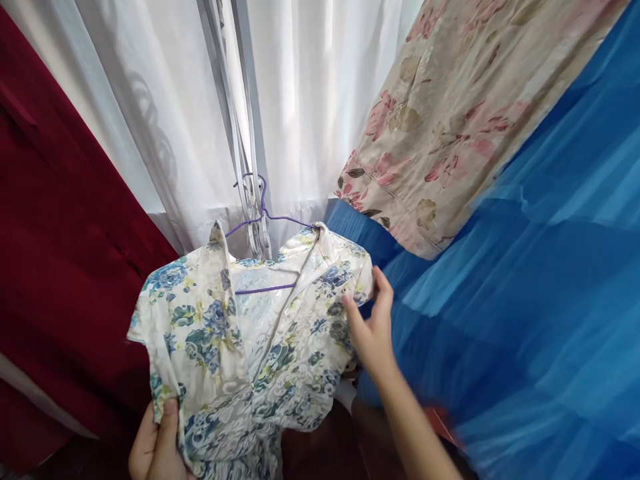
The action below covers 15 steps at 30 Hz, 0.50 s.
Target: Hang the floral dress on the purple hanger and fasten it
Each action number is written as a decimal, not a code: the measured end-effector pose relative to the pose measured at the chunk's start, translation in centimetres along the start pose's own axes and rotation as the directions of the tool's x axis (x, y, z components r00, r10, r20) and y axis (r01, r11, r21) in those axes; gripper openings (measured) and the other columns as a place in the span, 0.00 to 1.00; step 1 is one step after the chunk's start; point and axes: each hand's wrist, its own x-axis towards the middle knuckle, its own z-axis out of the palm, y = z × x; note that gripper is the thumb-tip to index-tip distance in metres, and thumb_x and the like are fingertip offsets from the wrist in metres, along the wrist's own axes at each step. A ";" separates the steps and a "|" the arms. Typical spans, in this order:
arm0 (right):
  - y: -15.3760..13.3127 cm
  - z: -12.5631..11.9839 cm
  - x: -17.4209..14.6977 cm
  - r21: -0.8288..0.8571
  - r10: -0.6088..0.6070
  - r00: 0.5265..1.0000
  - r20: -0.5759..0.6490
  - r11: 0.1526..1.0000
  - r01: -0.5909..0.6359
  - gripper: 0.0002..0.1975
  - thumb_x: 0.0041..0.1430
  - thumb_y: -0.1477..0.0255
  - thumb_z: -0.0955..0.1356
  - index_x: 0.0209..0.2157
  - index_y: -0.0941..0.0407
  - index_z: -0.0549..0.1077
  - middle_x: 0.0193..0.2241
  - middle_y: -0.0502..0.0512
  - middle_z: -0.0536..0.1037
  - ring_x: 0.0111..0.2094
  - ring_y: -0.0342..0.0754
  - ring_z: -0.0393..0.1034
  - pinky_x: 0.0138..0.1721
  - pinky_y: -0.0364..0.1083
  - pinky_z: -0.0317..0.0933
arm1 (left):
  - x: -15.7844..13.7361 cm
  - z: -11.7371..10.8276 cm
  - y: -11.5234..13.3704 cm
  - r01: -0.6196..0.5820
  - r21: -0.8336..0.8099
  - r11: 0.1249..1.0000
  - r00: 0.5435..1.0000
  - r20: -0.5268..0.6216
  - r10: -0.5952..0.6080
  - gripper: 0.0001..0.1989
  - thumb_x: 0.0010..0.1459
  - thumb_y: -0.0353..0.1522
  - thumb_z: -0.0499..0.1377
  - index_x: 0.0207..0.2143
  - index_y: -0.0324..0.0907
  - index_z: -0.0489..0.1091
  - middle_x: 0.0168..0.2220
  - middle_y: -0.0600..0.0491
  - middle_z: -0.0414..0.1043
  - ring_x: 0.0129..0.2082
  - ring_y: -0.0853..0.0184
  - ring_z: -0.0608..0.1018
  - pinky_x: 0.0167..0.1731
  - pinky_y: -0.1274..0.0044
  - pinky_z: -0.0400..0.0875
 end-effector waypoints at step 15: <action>-2.2 7.7 -14.3 0.058 0.308 0.667 0.679 0.883 -0.466 0.10 0.62 0.65 0.68 0.31 0.56 0.69 0.25 0.48 0.69 0.27 0.43 0.60 0.30 0.44 0.56 | -0.8 -0.3 0.1 -0.181 -0.101 0.978 0.982 0.034 0.185 0.22 0.56 0.43 0.68 0.50 0.42 0.75 0.42 0.51 0.78 0.41 0.65 0.78 0.38 0.81 0.77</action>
